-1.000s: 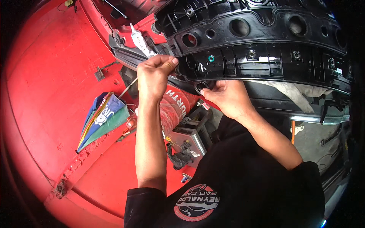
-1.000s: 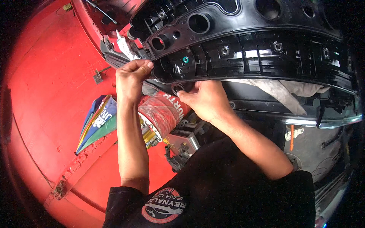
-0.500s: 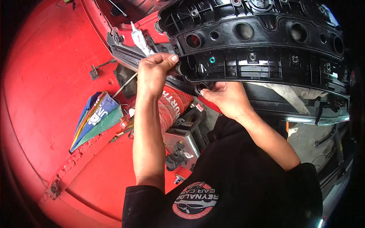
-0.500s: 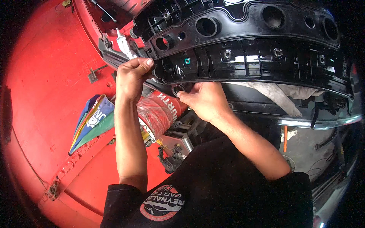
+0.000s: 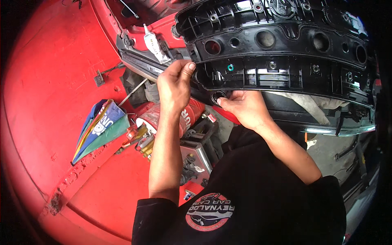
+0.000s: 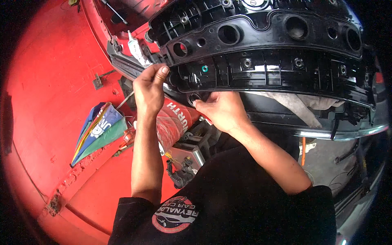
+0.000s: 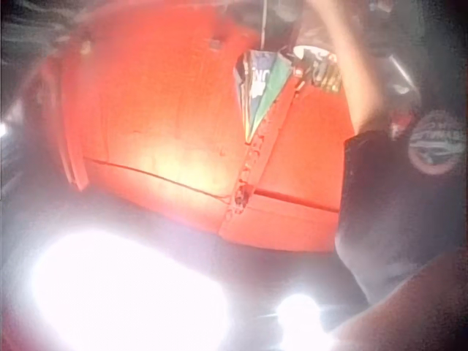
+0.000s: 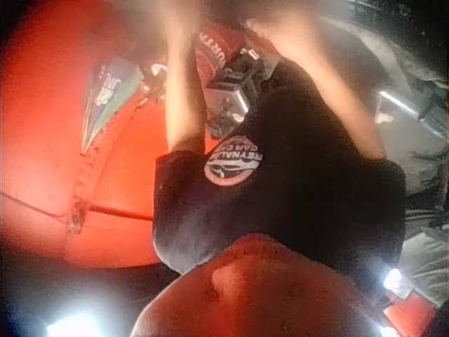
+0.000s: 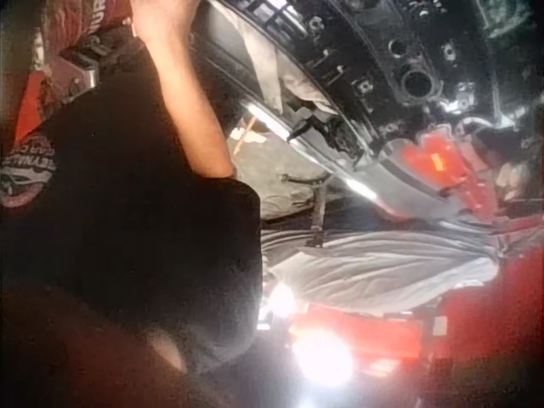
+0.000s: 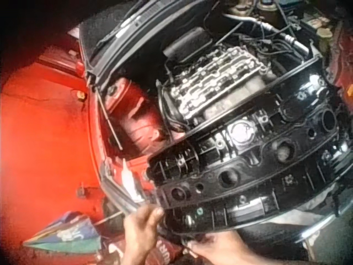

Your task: The person wipes down a plastic engine valve cover with a cloth and then aligns and presses it onto the engine block by hand.

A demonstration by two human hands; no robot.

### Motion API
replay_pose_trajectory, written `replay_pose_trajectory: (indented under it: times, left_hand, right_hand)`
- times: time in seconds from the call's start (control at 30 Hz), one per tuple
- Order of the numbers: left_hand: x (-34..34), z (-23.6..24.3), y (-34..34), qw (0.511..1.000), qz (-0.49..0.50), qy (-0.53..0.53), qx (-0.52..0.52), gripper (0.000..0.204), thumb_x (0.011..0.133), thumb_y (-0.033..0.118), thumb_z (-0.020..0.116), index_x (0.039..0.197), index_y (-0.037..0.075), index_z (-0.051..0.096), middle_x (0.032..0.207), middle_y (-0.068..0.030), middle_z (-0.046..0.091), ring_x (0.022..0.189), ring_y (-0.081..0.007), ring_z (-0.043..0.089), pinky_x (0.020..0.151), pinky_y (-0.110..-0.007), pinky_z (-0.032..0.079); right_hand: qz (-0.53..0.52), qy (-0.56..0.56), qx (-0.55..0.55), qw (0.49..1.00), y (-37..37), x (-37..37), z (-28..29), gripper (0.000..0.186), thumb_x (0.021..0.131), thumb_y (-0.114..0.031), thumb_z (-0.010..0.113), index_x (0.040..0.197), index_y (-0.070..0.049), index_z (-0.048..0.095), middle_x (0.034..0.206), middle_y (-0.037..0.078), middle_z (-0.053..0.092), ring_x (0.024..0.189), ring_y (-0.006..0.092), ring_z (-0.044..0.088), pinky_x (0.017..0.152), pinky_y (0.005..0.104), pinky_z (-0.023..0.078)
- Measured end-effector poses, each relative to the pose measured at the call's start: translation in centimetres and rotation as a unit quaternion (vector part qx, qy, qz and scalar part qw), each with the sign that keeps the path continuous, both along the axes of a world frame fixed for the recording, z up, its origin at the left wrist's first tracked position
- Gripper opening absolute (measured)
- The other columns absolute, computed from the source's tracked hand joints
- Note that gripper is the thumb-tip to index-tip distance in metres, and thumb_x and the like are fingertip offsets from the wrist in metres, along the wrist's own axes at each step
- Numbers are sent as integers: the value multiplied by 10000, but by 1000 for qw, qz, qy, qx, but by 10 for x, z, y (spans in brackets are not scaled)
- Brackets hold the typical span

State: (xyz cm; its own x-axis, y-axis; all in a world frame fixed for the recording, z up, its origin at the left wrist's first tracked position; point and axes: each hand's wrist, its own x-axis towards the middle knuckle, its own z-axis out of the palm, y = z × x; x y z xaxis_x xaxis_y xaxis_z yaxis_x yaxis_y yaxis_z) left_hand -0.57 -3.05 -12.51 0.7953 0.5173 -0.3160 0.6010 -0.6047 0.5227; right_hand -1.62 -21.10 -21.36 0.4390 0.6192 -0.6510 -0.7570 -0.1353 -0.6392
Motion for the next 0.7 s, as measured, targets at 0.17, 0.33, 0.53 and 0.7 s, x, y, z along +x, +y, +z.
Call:
replay_pose_trajectory:
  times: [0.17, 0.33, 0.53, 0.7]
  left_hand:
    - [2, 2, -1, 999, -31, -8, 14, 119, 877, -16, 717, 992, 2, 697, 840, 14, 664, 780, -51, 562, 720, -221, 460]
    - [3, 0, 1, 990, -117, -6, 76, 86, 906, 33, 675, 991, 19, 667, 834, 9, 656, 786, -80, 553, 744, -246, 464]
    - [4, -6, 1, 998, -54, -3, 32, 57, 898, 10, 680, 951, 8, 661, 826, 11, 646, 799, -86, 561, 756, -241, 463]
    - [8, -8, -1, 999, 19, -16, -21, 84, 870, -36, 708, 932, -1, 663, 834, 9, 652, 785, -77, 581, 746, -226, 465]
  right_hand:
    - [10, 14, -2, 1000, 1, -2, -4, 148, 845, -98, 778, 822, 32, 711, 736, 39, 690, 670, 67, 600, 612, 241, 485]
    - [28, -15, -8, 999, -2, 5, 3, 136, 847, -93, 776, 828, 26, 714, 739, 39, 692, 673, 64, 597, 609, 235, 478]
    - [-40, 21, 50, 998, 0, 3, 4, 151, 854, -114, 774, 850, 26, 718, 742, 37, 695, 686, 73, 618, 626, 234, 492]
    - [-6, 35, 31, 999, -5, 9, 10, 142, 856, -96, 769, 863, 31, 707, 768, 42, 698, 694, 72, 625, 633, 238, 500]
